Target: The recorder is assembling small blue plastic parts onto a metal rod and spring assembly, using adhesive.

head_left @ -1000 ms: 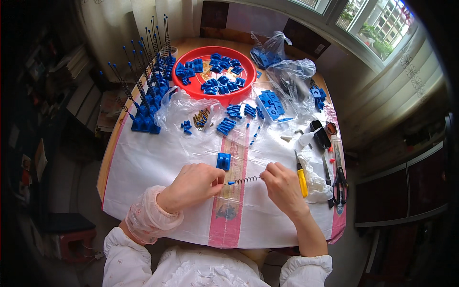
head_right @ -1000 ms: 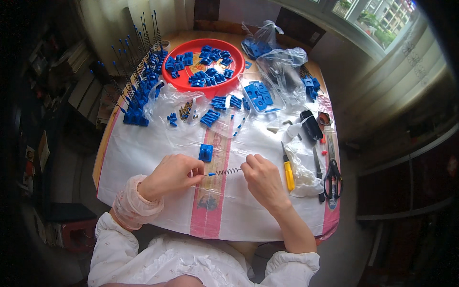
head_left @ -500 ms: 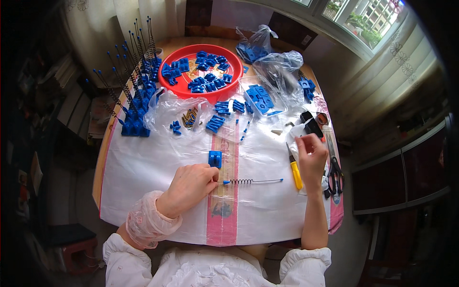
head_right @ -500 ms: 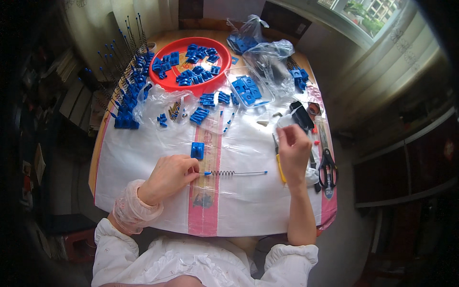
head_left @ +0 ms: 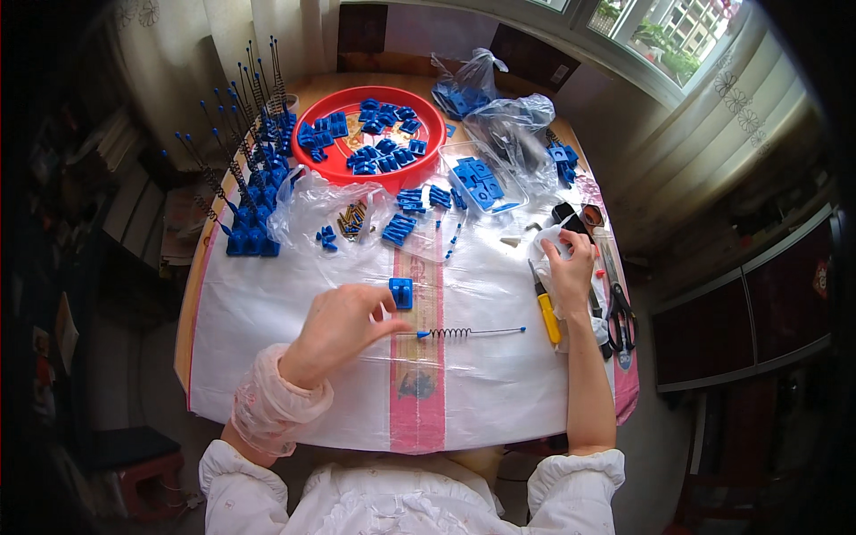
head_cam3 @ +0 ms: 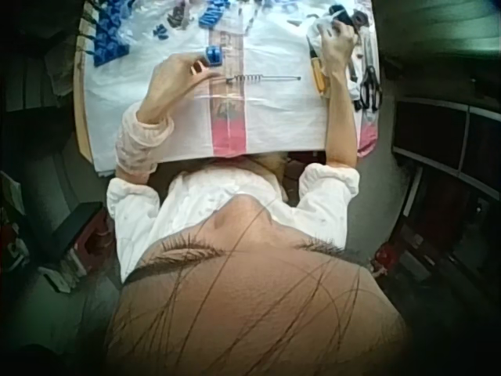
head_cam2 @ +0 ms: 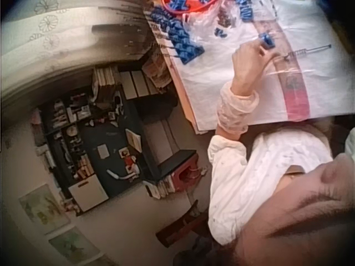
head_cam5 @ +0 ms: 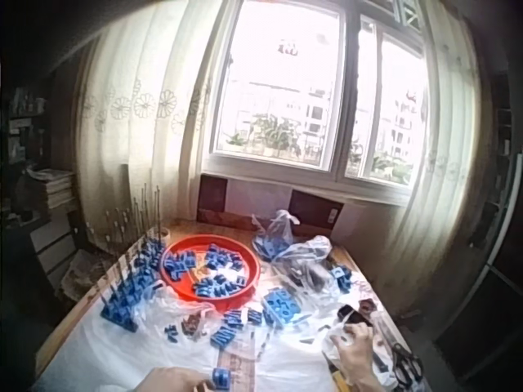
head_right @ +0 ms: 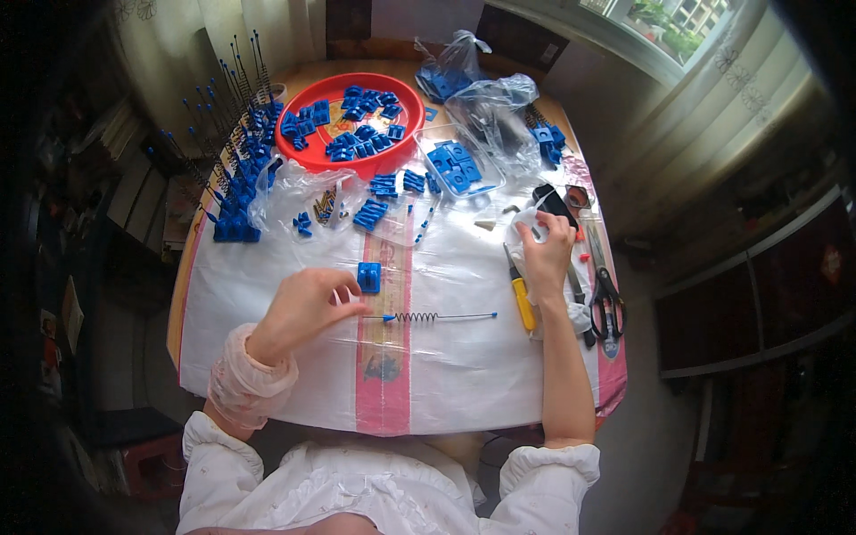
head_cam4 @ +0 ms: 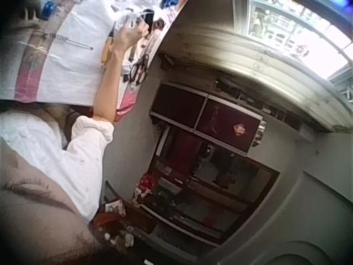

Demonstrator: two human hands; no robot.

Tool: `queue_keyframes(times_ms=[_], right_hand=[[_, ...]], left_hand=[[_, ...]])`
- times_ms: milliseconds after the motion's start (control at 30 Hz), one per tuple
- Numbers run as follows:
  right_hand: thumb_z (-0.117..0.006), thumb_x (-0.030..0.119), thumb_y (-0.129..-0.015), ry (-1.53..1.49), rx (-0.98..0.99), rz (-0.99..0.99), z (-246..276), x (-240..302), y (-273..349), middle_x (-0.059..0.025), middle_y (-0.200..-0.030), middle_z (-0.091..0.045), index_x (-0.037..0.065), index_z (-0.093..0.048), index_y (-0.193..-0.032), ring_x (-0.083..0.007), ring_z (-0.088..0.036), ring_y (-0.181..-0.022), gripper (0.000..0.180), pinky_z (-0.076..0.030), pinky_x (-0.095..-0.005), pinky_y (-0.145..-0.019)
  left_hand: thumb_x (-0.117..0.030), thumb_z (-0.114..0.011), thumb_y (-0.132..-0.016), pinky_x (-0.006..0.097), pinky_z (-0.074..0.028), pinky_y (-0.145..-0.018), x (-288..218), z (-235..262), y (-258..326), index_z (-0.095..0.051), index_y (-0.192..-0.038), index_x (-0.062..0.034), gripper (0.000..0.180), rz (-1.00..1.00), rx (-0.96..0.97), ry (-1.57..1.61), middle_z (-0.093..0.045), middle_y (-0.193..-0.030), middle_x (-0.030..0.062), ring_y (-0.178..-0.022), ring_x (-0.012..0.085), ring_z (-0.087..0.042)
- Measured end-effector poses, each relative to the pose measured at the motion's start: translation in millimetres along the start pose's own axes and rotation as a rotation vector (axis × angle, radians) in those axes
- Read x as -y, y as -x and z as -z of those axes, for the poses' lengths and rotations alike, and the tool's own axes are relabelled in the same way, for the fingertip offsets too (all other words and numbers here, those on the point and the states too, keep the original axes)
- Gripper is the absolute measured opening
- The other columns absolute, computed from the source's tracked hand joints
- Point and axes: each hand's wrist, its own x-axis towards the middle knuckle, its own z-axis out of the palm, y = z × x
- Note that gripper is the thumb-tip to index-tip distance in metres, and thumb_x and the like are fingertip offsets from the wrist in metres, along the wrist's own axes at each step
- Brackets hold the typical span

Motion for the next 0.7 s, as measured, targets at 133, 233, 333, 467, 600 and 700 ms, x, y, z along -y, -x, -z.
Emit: queue_keyframes(times_ms=[133,233,333,467,600,700], right_hand=[[-0.077,0.017,-0.079,-0.011,-0.003,0.007,-6.2,-8.9,-1.7,-0.0096,-0.096,-0.062,0.000,-0.068,-0.098,-0.0276,-0.053,-0.095,0.027,-0.043,-0.0382,-0.085],[-0.077,0.017,-0.079,-0.018,-0.011,-0.005,-8.9,-9.6,-3.2,-0.0096,-0.096,-0.062,0.000,-0.068,-0.095,-0.0279,-0.053,-0.094,0.025,-0.043,-0.0380,-0.084],[-0.076,0.017,-0.079,-0.055,0.003,-0.003,-10.2,-9.1,-3.8,-0.0096,-0.095,-0.061,0.000,-0.068,-0.095,-0.0283,-0.052,-0.094,0.024,-0.042,-0.0377,-0.084],[-0.076,0.016,-0.081,-0.228,-0.026,-0.086,0.1,-7.6,-8.1,-0.0074,-0.093,-0.065,0.002,-0.067,-0.096,-0.0208,-0.058,-0.088,0.022,-0.044,-0.0335,-0.075],[-0.072,0.007,-0.085,-0.632,0.058,-0.075,20.1,5.9,-9.7,-0.0093,-0.099,-0.070,0.003,-0.058,-0.092,-0.0140,-0.065,-0.088,0.016,-0.047,-0.0275,-0.077],[-0.067,0.002,-0.089,-0.810,0.182,-0.114,38.0,29.0,-6.1,-0.0138,-0.102,-0.070,0.003,-0.052,-0.092,-0.0160,-0.067,-0.095,0.016,-0.050,-0.0277,-0.087]], left_hand=[[-0.030,-0.079,-0.080,0.028,-0.052,-0.060,9.6,15.9,-7.4,-0.073,-0.084,-0.0037,0.027,0.090,-0.113,0.025,-0.071,-0.073,0.0099,-0.063,0.0183,-0.068],[-0.026,-0.078,-0.080,0.028,-0.052,-0.062,18.9,22.5,-10.0,-0.074,-0.084,-0.0030,0.024,0.135,-0.162,0.024,-0.072,-0.074,0.0098,-0.064,0.0181,-0.068],[-0.025,-0.078,-0.080,0.028,-0.052,-0.063,26.3,23.5,-11.5,-0.074,-0.085,-0.0025,0.024,0.135,-0.169,0.042,-0.072,-0.076,0.0099,-0.065,0.0183,-0.068],[-0.026,-0.079,-0.078,0.032,-0.052,-0.068,38.4,13.0,-16.0,-0.073,-0.091,-0.0056,0.024,0.092,-0.162,0.103,-0.072,-0.080,0.0086,-0.071,0.0199,-0.068],[-0.022,-0.082,-0.073,0.033,-0.052,-0.073,39.4,-0.5,-19.6,-0.070,-0.104,-0.0055,0.036,0.015,-0.141,0.173,-0.070,-0.093,0.0103,-0.077,0.0216,-0.067],[-0.022,-0.084,-0.071,0.034,-0.052,-0.079,36.5,-11.0,-20.4,-0.067,-0.111,-0.0048,0.047,-0.013,-0.104,0.208,-0.065,-0.099,0.0111,-0.087,0.0246,-0.065]])
